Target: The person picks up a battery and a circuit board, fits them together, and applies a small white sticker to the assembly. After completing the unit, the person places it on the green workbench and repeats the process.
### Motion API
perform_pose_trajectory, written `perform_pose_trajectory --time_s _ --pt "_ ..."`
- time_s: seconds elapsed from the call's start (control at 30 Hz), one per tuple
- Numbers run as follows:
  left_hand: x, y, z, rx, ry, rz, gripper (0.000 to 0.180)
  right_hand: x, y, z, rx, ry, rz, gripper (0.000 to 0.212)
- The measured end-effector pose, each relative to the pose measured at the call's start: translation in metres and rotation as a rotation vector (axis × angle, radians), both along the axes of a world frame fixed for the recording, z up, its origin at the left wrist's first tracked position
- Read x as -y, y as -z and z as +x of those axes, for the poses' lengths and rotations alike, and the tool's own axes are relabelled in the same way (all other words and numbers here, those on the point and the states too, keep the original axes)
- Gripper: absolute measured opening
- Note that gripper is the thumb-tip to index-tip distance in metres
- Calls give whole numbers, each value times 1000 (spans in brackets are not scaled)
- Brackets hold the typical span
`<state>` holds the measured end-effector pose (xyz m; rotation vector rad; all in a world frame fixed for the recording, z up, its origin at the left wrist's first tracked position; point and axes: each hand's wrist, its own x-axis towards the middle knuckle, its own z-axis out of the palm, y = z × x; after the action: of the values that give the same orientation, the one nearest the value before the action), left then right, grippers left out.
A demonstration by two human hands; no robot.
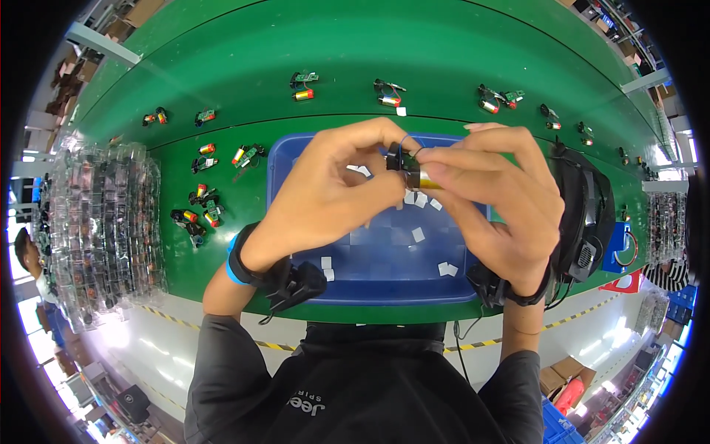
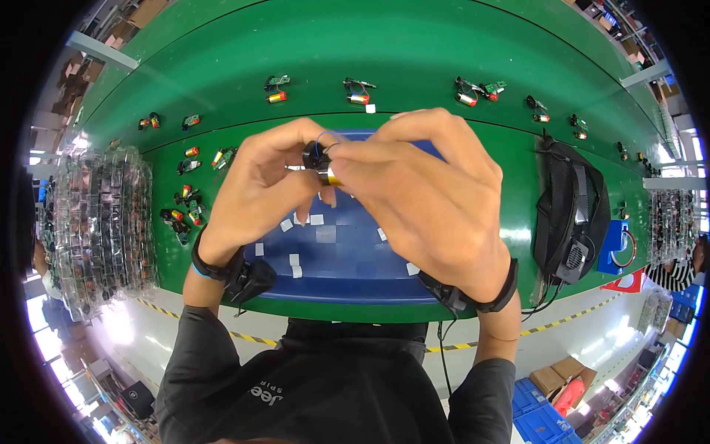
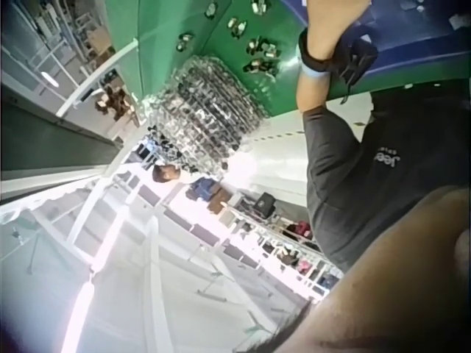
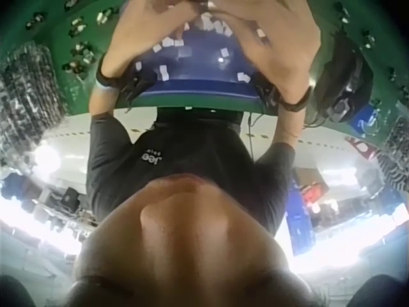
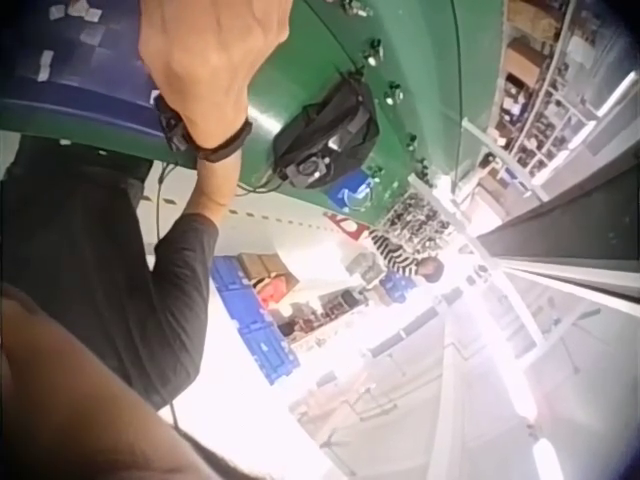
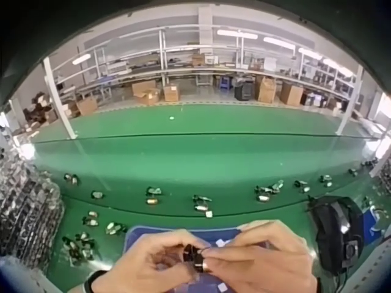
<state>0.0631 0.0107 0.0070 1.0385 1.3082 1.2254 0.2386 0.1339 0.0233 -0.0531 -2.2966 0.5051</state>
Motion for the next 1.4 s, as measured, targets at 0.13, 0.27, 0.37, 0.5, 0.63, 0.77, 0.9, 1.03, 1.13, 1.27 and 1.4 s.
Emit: perform_pose_trajectory --time_s 0.13,0.27,0.37,0.5,0.63,0.77,0.9,1.03,1.13,1.27,1.4 --pt "0 0 5 61 -74 53 36 -2 4 -2 -25 37 114 29" --pt "2 3 4 -45 -56 239 35 -1 1 -2 -45 52 159 27" --pt "6 -16 5 7 -20 81 32 1 1 -2 -71 52 149 26" --pt "8 -17 11 -143 -48 33 33 5 2 -7 -146 39 112 26" --pt "4 -6 16 114 -120 248 33 6 -13 -2 -203 81 73 27" --pt "-1 3 12 172 -194 396 36 11 -18 8 -109 138 -104 29" --pt "0 6 21 -4 -281 506 37 15 -6 9 31 61 -414 27" --pt "-2 13 16 -268 -247 609 35 21 -2 1 45 9 -629 19" --pt "-1 12 18 -303 -271 594 34 25 1 0 -3 -25 -757 17" --pt "-2 12 17 -407 -302 631 34 26 5 -2 -14 -58 -792 19" --pt "-2 11 14 -549 -319 639 35 23 0 -2 66 -76 -870 23"
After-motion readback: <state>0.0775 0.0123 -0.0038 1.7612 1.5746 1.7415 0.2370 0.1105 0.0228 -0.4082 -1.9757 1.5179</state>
